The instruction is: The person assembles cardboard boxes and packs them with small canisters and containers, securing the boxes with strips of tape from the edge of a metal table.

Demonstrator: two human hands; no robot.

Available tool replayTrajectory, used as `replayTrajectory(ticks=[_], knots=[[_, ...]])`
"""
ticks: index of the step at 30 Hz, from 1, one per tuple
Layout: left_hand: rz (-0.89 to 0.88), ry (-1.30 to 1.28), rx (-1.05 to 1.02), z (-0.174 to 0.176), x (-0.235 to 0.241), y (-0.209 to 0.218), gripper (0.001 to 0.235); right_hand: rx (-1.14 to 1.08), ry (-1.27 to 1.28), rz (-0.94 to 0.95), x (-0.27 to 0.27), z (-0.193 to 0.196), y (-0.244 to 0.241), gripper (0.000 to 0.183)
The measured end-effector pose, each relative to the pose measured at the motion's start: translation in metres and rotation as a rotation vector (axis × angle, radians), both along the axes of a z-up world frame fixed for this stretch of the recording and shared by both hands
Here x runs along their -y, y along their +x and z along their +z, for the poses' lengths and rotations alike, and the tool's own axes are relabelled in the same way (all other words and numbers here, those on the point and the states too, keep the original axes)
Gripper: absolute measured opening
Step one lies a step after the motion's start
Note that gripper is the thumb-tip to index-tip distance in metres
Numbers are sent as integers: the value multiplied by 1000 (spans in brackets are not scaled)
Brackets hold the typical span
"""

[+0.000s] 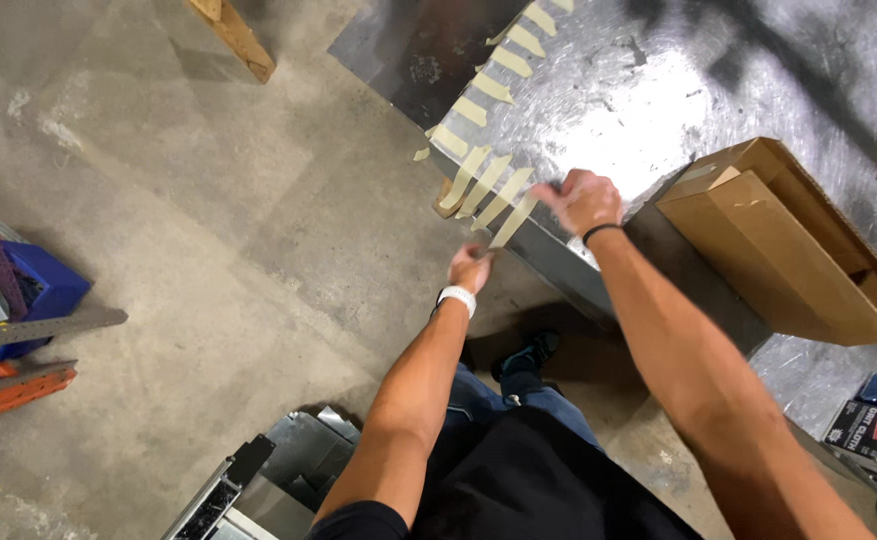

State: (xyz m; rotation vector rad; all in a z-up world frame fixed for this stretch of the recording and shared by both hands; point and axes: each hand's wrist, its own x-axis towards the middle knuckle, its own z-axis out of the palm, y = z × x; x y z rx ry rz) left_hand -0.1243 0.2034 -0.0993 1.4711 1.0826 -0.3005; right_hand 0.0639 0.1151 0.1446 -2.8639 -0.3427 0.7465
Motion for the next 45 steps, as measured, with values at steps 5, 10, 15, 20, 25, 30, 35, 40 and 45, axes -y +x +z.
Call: replayTrajectory(ticks=[5, 10, 15, 20, 25, 30, 35, 40, 45], knots=[[-31, 9, -297, -91, 1, -37, 57, -43, -30, 18, -2, -2, -4, 87], [-202, 63, -320, -79, 11, -97, 54, -77, -133, 27, -5, 4, 24, 95], [-356, 151, -286, -24, 13, -155, 65, -75, -71, -32, 12, -16, 43, 104], [-373, 99, -228, 67, 26, -139, 64, 136, -92, 101, 45, 34, 21, 100], [-572, 173, 124, 166, 62, -51, 50, 418, 307, -91, 164, 90, -47, 63], [-371, 442, 832, 242, 125, 95, 30, 1054, 327, -295, 339, 123, -33, 36], [-557, 345, 1007, 306, 140, 258, 94, 905, -23, -20, 462, 88, -25, 47], [-1030, 217, 776, 291, 157, 349, 70, 1115, 370, -129, 446, 16, -56, 24], [-923, 389, 326, 274, 204, 365, 62, 1179, 407, 190, 477, 23, -50, 14]])
